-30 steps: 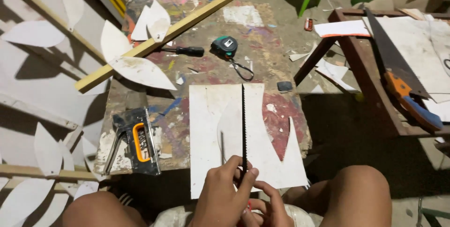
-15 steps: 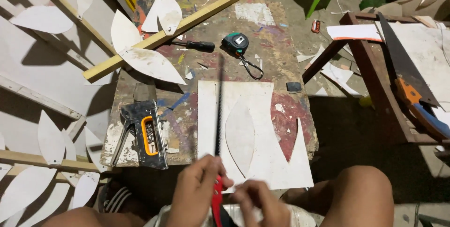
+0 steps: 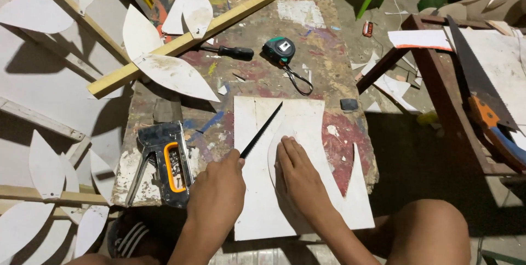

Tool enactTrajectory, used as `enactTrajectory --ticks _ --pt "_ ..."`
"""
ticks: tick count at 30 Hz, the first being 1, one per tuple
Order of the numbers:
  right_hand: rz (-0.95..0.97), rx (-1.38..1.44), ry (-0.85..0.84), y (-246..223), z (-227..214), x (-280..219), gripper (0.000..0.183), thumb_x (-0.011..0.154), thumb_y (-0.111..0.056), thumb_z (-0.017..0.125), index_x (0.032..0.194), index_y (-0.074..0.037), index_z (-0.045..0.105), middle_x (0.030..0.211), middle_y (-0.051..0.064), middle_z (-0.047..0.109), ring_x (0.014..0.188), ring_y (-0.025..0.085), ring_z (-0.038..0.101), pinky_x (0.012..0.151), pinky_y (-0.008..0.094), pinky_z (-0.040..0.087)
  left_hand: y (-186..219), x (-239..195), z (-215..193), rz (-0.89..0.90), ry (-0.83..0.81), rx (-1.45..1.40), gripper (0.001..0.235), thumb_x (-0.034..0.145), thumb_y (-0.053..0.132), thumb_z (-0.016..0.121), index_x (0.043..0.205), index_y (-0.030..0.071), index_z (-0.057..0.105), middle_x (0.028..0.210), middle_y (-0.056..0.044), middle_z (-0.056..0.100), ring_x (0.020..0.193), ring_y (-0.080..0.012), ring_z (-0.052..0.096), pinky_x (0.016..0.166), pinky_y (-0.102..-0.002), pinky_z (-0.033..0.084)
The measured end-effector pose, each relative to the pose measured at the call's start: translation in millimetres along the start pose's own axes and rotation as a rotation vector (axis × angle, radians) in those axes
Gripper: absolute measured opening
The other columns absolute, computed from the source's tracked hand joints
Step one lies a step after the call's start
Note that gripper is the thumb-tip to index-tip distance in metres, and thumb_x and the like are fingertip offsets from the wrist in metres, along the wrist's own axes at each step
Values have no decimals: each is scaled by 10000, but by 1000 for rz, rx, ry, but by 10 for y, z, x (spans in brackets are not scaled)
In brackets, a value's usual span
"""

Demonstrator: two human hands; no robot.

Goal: Cutting a curved shape out of a white board using a small hand saw on a workbench

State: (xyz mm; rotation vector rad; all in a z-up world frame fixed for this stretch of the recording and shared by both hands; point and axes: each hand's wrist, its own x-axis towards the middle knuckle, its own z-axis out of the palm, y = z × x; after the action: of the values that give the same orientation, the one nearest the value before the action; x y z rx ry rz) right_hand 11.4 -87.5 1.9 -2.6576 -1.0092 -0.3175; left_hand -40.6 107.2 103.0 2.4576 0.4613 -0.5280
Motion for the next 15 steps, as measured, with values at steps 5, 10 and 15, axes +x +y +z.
enactTrajectory --ticks 5,10,15 --pt "-21 -54 -13 64 131 -2 566 953 43 433 1511 100 360 1581 273 386 1487 419 350 1257 479 285 -43 110 -48 16 -16 -39 273 1090 237 332 1115 125 580 903 -198 672 849 -458 657 707 -584 478" --pt "-13 -52 -15 62 136 -31 563 968 13 430 1522 85 357 1601 259 369 1501 405 337 1261 476 282 -94 88 -33 10 -45 -16 264 1105 274 325 1112 126 544 868 -194 664 822 -443 661 696 -576 482" --pt "-26 -58 0 10 72 -4 556 956 -18 485 1494 94 398 1559 266 425 1464 414 387 1242 475 320 -149 93 27 25 -40 -45 240 1098 256 337 1092 129 540 850 -191 662 805 -450 659 659 -578 476"
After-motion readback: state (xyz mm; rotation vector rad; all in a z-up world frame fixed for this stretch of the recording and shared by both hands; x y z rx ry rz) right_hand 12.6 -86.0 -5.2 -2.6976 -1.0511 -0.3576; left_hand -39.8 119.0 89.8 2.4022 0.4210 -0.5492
